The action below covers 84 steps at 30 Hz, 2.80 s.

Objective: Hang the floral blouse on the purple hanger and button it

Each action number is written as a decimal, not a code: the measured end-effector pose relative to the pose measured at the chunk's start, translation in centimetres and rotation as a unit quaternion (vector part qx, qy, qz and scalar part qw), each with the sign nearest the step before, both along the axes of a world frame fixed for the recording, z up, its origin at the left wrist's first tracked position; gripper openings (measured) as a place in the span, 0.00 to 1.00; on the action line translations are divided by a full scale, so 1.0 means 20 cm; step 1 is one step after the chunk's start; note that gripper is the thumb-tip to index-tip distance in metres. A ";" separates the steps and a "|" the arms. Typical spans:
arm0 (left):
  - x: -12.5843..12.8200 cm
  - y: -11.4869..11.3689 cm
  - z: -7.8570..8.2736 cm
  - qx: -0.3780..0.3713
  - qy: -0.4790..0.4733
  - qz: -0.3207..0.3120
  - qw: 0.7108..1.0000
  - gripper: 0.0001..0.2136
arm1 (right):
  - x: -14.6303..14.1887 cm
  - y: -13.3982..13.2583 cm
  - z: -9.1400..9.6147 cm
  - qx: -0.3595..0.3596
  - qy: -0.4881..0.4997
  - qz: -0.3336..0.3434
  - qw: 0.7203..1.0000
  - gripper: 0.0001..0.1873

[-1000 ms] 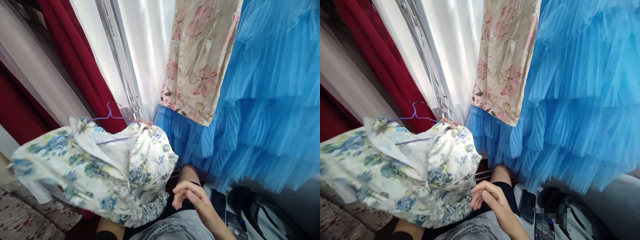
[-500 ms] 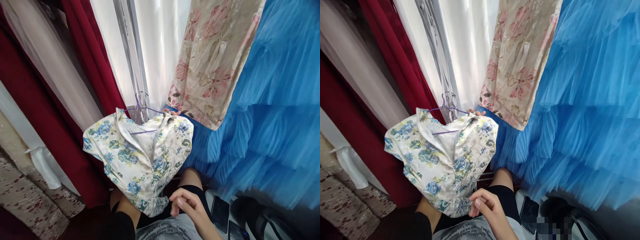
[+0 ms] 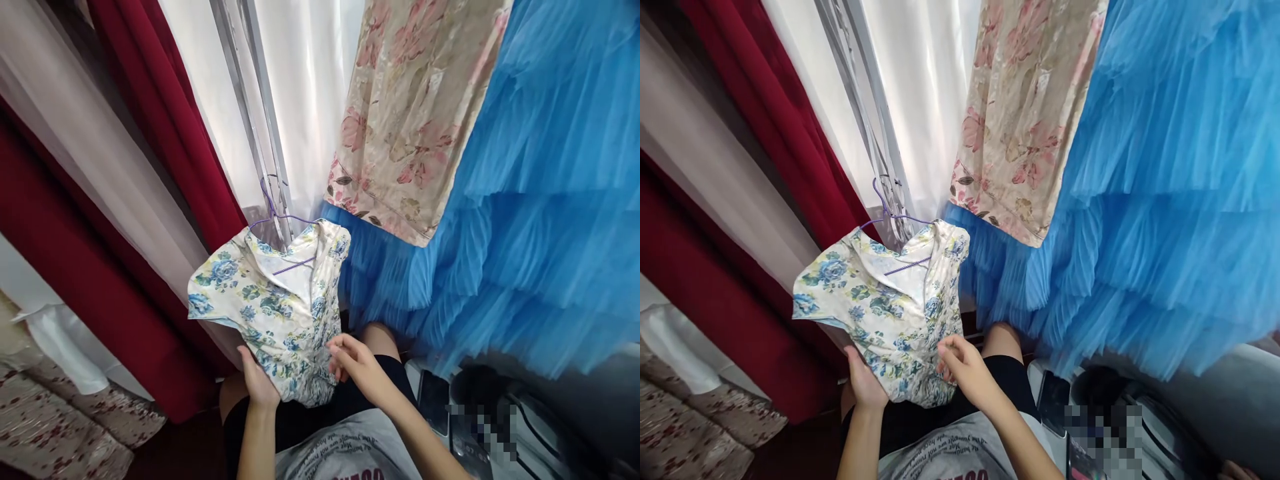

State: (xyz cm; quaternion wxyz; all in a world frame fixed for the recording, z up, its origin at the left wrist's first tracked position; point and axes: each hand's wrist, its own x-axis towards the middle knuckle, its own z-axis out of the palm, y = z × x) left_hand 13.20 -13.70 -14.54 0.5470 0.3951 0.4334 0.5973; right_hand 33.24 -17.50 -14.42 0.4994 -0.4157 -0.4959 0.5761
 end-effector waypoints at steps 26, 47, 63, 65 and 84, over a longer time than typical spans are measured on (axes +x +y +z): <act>0.23 -0.10 0.01 0.250 0.293 0.170 0.907 0.09 | -0.11 0.14 0.11 -0.020 0.182 -0.106 0.977 0.11; 0.18 -0.04 -0.01 0.287 0.384 0.090 0.873 0.05 | -0.20 0.29 0.34 -0.023 0.134 -0.029 0.990 0.12; 0.08 0.15 0.11 0.315 0.412 0.007 0.855 0.05 | -0.30 0.67 0.80 0.126 0.147 -0.063 0.979 0.09; 0.04 0.25 0.33 0.352 0.384 0.092 0.849 0.10 | -0.29 0.65 0.77 0.148 0.136 -0.070 0.977 0.08; -0.29 0.56 0.93 0.371 0.244 0.358 0.821 0.11 | -0.22 0.61 0.43 0.178 0.000 -0.154 0.972 0.10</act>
